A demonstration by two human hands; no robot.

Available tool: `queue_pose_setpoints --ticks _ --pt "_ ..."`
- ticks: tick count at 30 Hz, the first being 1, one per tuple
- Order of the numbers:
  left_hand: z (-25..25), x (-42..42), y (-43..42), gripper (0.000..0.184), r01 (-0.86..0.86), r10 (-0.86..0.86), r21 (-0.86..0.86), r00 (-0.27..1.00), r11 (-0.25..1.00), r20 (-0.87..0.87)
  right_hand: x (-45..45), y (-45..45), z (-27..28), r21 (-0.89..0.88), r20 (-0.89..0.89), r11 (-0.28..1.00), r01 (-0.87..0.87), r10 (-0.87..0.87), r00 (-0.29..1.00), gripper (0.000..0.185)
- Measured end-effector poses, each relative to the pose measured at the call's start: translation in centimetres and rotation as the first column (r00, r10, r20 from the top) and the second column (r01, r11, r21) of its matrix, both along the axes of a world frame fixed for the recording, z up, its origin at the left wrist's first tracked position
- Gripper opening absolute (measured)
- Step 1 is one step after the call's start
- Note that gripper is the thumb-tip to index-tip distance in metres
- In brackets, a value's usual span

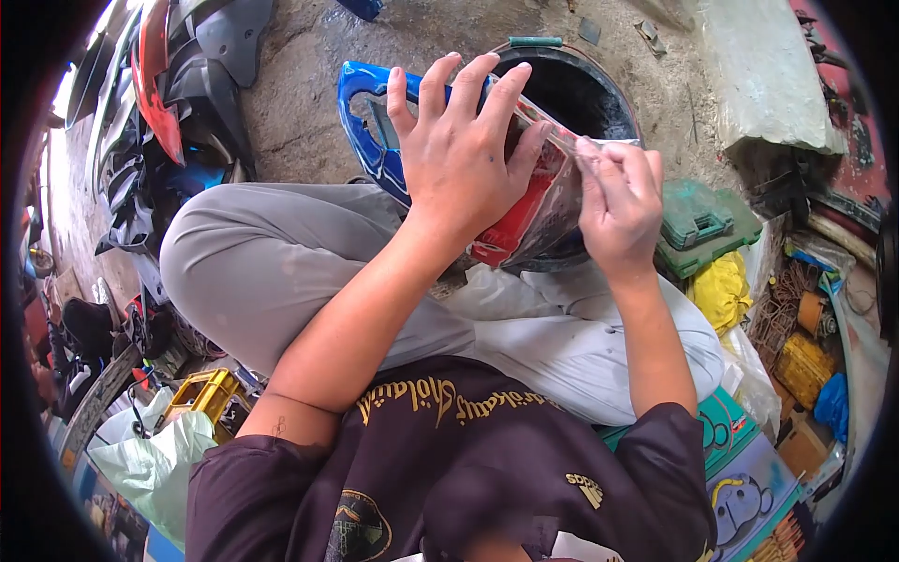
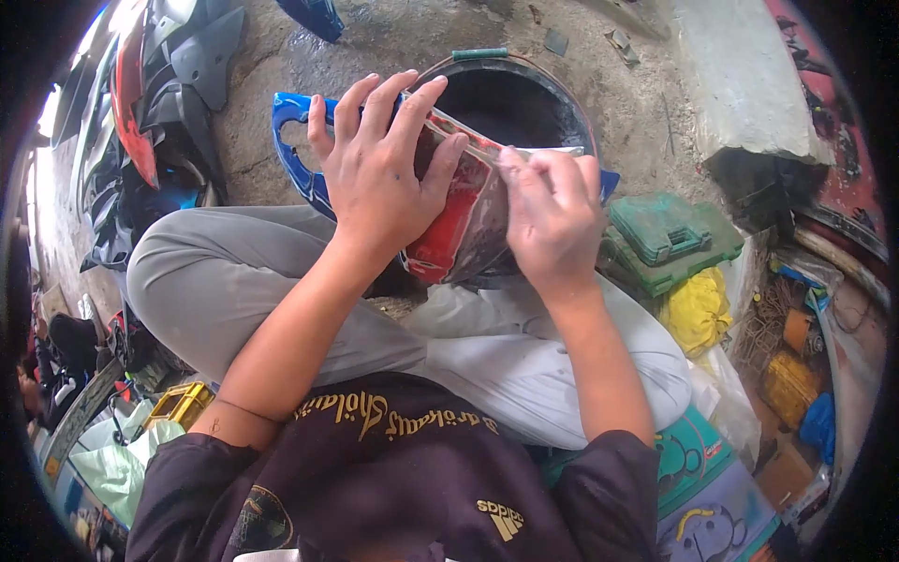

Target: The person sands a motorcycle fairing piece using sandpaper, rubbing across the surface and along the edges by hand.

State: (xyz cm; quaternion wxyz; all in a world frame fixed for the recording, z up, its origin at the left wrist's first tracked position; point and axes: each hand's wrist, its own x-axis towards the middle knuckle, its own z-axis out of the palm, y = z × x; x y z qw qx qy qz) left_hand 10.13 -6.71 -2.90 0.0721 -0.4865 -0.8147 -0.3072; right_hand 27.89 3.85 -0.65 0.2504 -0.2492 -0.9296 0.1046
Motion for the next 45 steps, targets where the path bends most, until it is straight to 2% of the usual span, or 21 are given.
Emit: queue_pose_setpoints --ticks 2,6,11,17,22,27,31,34,39,42,45 --pt "-0.1 0.0 0.0 0.053 -0.001 0.001 0.006 1.000 1.000 0.004 -0.7 -0.5 0.2 0.007 -0.019 0.998 -0.064 0.064 0.998 0.027" --pt "-0.1 0.0 0.0 0.052 0.006 -0.006 0.010 1.000 1.000 0.001 0.7 1.3 0.0 -0.011 0.008 1.000 -0.028 0.028 1.000 0.028" --pt "-0.1 0.2 0.0 0.052 0.002 -0.002 0.015 1.000 1.000 0.001 -0.8 0.8 0.9 -0.011 0.018 0.996 -0.089 0.089 0.996 0.026" --pt "-0.3 0.1 0.1 0.051 -0.022 0.022 0.027 1.000 0.999 -0.017 -1.0 1.5 0.1 0.015 -0.048 0.992 -0.124 0.124 0.991 0.023" --pt "-0.3 0.1 0.0 0.049 -0.008 0.009 0.049 1.000 0.999 -0.011 0.7 3.0 0.1 0.022 -0.034 0.993 -0.120 0.121 0.992 0.023" --pt "0.0 0.3 -0.2 0.048 -0.018 0.019 0.026 1.000 0.999 -0.011 -2.1 1.1 0.8 0.037 -0.030 0.989 -0.145 0.146 0.989 0.022" --pt "-0.1 0.1 -0.1 0.047 -0.015 0.016 0.049 1.000 0.999 -0.017 0.6 2.5 -0.1 0.020 -0.027 0.992 -0.121 0.121 0.992 0.024" --pt "-0.3 0.2 -0.2 0.045 -0.019 0.019 0.054 1.000 0.998 -0.001 -1.8 1.3 0.5 0.035 -0.043 0.991 -0.132 0.134 0.990 0.024" --pt "-0.1 -0.1 -0.1 0.043 -0.008 0.009 0.077 1.000 0.997 -0.018 0.8 2.8 1.0 -0.043 -0.012 0.987 -0.154 0.154 0.988 0.027" --pt "-0.4 0.1 0.1 0.043 -0.026 0.027 0.076 1.000 0.997 -0.011 -2.0 1.6 0.7 0.023 -0.054 0.982 -0.187 0.188 0.981 0.021" --pt "-0.2 0.0 -0.1 0.042 -0.003 0.005 0.088 1.000 0.996 -0.017 -1.2 1.9 1.1 0.024 -0.014 0.989 -0.149 0.149 0.989 0.022"
